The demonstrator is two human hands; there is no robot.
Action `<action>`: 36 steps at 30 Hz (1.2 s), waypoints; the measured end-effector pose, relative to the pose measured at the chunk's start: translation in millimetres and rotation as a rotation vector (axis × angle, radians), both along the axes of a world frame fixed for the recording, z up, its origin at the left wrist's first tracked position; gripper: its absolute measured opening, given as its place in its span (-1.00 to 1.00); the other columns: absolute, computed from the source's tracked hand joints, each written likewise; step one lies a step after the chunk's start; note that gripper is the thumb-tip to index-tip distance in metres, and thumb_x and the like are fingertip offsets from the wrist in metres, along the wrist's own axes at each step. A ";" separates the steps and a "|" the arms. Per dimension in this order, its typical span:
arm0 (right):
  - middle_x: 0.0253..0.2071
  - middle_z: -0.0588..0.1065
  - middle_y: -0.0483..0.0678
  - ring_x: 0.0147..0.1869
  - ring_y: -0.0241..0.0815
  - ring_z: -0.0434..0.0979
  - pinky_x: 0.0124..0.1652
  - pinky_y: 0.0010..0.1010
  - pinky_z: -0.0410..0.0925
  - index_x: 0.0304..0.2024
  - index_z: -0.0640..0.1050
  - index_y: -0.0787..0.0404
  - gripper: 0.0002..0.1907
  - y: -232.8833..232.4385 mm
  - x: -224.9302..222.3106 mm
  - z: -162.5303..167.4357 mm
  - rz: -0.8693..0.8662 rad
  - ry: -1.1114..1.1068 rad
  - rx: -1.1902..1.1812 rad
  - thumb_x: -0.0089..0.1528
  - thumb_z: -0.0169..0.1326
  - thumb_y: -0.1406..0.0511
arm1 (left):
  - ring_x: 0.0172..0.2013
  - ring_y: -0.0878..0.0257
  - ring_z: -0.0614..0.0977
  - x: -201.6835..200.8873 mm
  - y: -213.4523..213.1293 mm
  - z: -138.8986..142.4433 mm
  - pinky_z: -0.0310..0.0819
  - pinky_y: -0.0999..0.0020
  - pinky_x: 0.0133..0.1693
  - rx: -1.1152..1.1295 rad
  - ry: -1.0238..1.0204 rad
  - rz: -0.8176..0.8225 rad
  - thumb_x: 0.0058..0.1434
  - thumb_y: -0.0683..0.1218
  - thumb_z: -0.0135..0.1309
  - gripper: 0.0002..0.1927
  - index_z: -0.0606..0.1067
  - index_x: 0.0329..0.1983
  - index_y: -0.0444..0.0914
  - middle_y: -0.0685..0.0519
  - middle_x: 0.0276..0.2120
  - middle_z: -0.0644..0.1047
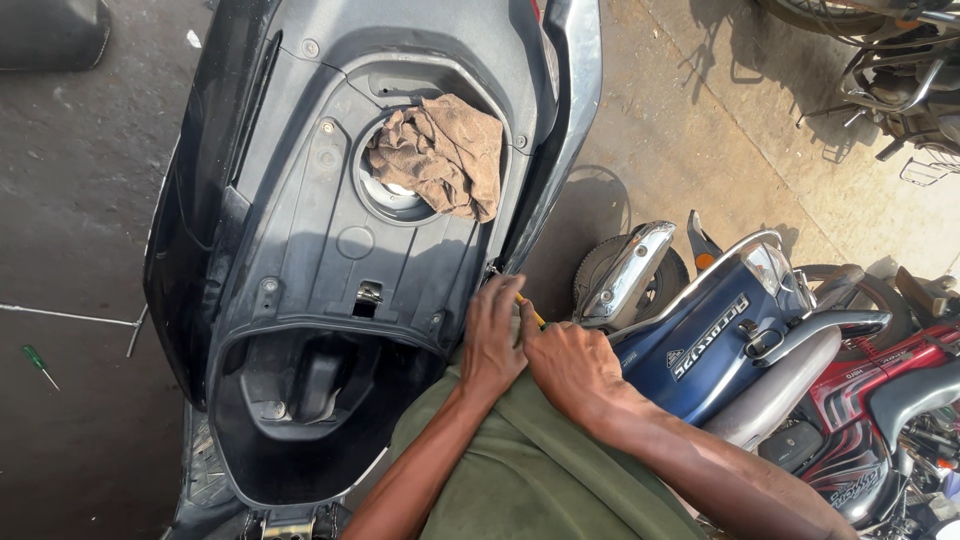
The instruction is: The person uses a screwdriver and a T-handle wrench to remove and tighten screws on the rear storage compartment of a scooter. They repeatedly insert and remove screws, adjust the compartment cover, and work on the latch area while other scooters and tools are visible nearby.
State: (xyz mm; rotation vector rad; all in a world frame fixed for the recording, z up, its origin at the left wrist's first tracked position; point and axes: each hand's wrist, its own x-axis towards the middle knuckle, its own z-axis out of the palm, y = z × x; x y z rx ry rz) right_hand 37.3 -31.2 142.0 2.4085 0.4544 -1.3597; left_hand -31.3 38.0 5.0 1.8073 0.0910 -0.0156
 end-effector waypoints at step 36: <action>-0.34 0.42 0.01 -0.39 -0.18 0.52 -0.52 -0.36 0.41 0.12 0.29 0.45 -0.51 -35.8 3.9 31.6 0.561 -0.123 0.033 0.20 0.05 0.32 | 0.15 0.02 0.51 14.1 -25.2 -18.0 0.21 0.00 0.30 -0.242 -0.338 -0.254 0.13 -0.32 0.17 -0.36 0.27 0.29 -0.24 0.02 0.17 0.45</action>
